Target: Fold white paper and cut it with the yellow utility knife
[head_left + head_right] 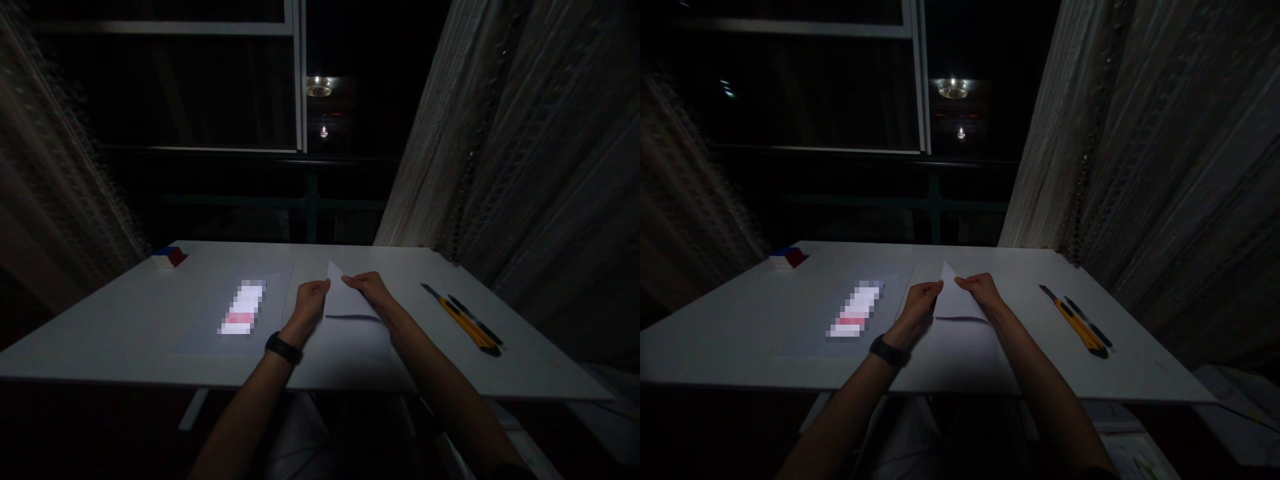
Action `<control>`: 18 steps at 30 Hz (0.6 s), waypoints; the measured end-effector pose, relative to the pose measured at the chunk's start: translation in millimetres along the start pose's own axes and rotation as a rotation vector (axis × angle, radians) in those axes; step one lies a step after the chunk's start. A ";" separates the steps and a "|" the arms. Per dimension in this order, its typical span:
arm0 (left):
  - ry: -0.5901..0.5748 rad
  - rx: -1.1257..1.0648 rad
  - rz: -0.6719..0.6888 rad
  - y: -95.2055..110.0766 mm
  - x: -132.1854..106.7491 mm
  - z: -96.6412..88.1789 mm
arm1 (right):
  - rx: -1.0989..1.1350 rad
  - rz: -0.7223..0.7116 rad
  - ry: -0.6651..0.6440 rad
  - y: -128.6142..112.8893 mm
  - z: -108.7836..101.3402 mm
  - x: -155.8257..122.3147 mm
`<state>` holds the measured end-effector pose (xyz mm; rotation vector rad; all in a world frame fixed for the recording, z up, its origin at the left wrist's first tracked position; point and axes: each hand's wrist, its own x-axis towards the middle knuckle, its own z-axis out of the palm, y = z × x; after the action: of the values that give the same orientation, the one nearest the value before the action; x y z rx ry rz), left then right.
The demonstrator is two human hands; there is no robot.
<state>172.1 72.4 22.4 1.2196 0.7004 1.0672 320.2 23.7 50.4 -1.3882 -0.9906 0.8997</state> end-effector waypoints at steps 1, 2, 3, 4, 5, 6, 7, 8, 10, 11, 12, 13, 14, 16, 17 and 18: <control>-0.006 -0.019 -0.010 0.5 -0.1 0.1 | 0.013 0.004 -0.006 -1.0 -0.1 -0.6; -0.007 -0.035 -0.017 1.3 -0.2 0.2 | 0.026 0.011 -0.021 -2.1 -0.2 -1.3; -0.004 -0.048 -0.023 2.2 -0.3 0.1 | 0.033 0.018 -0.042 -3.5 -0.4 -2.3; -0.002 -0.058 -0.028 3.1 -0.4 0.0 | 0.034 0.024 -0.069 -4.9 -0.4 -3.6; -0.003 -0.068 -0.035 4.0 -0.6 -0.2 | 0.029 0.029 -0.099 -6.3 -0.3 -5.1; -0.010 -0.081 -0.042 5.0 -0.7 -0.4 | 0.018 0.033 -0.132 -7.5 -0.2 -6.8; -0.017 -0.099 -0.047 5.8 -1.0 -0.6 | 0.002 0.034 -0.167 -8.4 0.2 -8.6; -0.020 -0.123 -0.048 6.7 -1.2 -0.8 | -0.015 0.035 -0.203 -8.9 0.6 -10.2; -0.010 -0.180 -0.039 8.4 -1.7 -0.9 | -0.036 0.034 -0.276 -8.1 1.4 -12.6; -0.001 -0.209 -0.029 9.2 -1.9 -0.8 | -0.041 0.025 -0.308 -7.0 1.7 -13.2; 0.009 -0.234 -0.018 10.0 -2.1 -0.7 | -0.042 0.010 -0.333 -5.5 2.0 -13.3; 0.016 -0.252 -0.008 10.7 -2.2 -0.5 | -0.038 -0.009 -0.348 -4.0 2.1 -13.1; 0.020 -0.260 -0.002 11.4 -2.2 -0.3 | -0.034 -0.026 -0.355 -2.5 2.2 -12.7; 0.036 -0.266 -0.002 12.5 -2.2 0.2 | -0.031 -0.044 -0.357 -0.4 2.2 -11.9; 0.048 -0.268 -0.004 12.9 -2.1 0.4 | -0.032 -0.044 -0.356 0.1 2.3 -11.7; 0.058 -0.270 -0.004 13.3 -2.0 0.6 | -0.035 -0.047 -0.357 0.3 2.4 -11.7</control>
<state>168.3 70.3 35.2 0.9583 0.5813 1.1566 313.9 13.7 49.6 -1.2506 -1.3071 1.1232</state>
